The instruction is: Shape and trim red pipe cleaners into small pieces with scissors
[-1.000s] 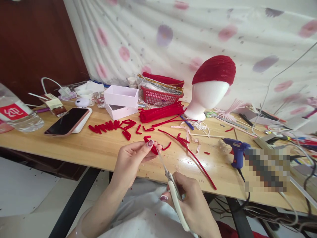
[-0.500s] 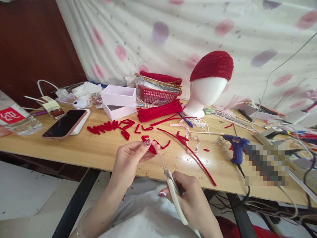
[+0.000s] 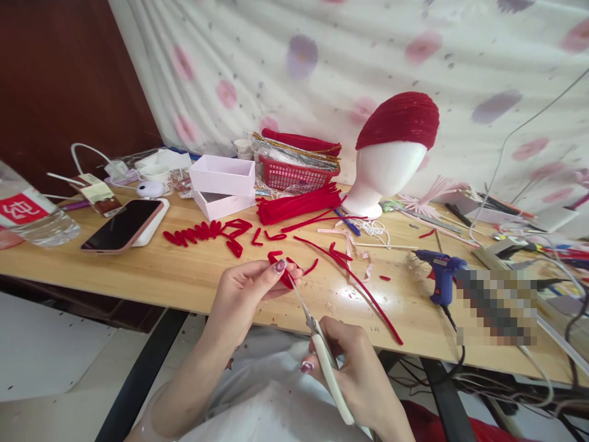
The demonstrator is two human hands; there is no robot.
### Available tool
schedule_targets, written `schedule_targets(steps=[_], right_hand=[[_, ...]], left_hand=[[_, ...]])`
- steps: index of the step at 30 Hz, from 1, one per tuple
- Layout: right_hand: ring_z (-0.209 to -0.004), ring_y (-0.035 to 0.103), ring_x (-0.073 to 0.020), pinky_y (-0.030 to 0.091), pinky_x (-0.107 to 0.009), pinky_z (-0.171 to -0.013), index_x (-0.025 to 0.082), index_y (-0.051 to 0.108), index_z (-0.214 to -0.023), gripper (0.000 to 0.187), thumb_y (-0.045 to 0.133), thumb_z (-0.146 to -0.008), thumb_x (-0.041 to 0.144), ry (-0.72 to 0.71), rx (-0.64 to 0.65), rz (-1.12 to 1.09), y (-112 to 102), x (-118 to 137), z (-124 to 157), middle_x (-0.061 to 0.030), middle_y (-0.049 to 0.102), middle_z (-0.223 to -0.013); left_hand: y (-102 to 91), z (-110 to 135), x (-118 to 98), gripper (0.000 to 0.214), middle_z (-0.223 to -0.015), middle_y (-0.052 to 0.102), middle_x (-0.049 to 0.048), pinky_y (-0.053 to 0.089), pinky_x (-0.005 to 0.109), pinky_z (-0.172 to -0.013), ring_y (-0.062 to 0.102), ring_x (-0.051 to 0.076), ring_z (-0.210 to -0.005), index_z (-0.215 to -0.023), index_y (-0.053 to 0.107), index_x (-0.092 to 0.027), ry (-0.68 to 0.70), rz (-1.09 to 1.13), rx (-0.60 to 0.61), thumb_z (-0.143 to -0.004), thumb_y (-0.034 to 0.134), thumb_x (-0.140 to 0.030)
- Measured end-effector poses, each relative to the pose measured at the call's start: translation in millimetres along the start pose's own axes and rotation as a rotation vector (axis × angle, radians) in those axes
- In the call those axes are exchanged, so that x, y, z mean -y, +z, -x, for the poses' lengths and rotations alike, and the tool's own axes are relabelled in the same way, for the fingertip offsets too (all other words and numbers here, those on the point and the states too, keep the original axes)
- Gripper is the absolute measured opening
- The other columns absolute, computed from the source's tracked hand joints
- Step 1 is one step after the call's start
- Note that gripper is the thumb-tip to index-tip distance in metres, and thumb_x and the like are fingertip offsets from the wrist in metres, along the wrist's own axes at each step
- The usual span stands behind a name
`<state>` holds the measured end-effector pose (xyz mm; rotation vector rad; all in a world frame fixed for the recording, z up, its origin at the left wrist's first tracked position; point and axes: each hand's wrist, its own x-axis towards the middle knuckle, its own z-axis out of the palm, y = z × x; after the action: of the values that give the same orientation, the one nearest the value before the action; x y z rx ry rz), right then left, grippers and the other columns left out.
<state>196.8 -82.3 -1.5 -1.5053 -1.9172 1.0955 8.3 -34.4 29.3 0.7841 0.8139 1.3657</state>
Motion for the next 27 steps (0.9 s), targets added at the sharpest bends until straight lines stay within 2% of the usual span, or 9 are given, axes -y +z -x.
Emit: schedule_targets(steps=[10,23,27], right_hand=[[-0.058,0.035,-0.0123,0.025,-0.026,-0.052,0.018,0.050,-0.065,0.041,0.071,-0.078,0.051,0.011,0.001,-0.019,-0.2,0.2,-1.2,0.0047,0.043,-0.060],[-0.055,0.030,-0.0104,0.023,-0.024,-0.049,0.018,0.047,-0.060,0.044,0.072,-0.077,0.050,0.041,-0.030,-0.043,1.2,-0.2,-2.8,0.0064,0.037,-0.055],[-0.055,0.034,-0.0110,0.026,-0.024,-0.050,0.018,0.050,-0.064,0.044,0.073,-0.075,0.054,-0.019,-0.020,-0.095,0.1,-1.1,-3.6,0.0050,0.042,-0.058]], left_hand=[[-3.7,-0.4,-2.2,0.017,-0.081,0.080,0.0082,0.062,0.026,-0.071,0.075,0.020,-0.075,-0.078,0.081,-0.018,-0.001,-0.021,0.014,-0.074,0.081,-0.034],[-3.1,0.6,0.3,0.015,-0.080,0.080,0.0073,0.062,0.028,-0.072,0.076,0.020,-0.076,-0.079,0.080,-0.019,-0.002,0.027,0.019,-0.075,0.080,-0.033],[-4.1,0.0,1.5,0.013,-0.082,0.080,0.0071,0.062,0.029,-0.075,0.076,0.022,-0.080,-0.081,0.080,-0.019,-0.012,0.050,0.024,-0.076,0.079,-0.032]])
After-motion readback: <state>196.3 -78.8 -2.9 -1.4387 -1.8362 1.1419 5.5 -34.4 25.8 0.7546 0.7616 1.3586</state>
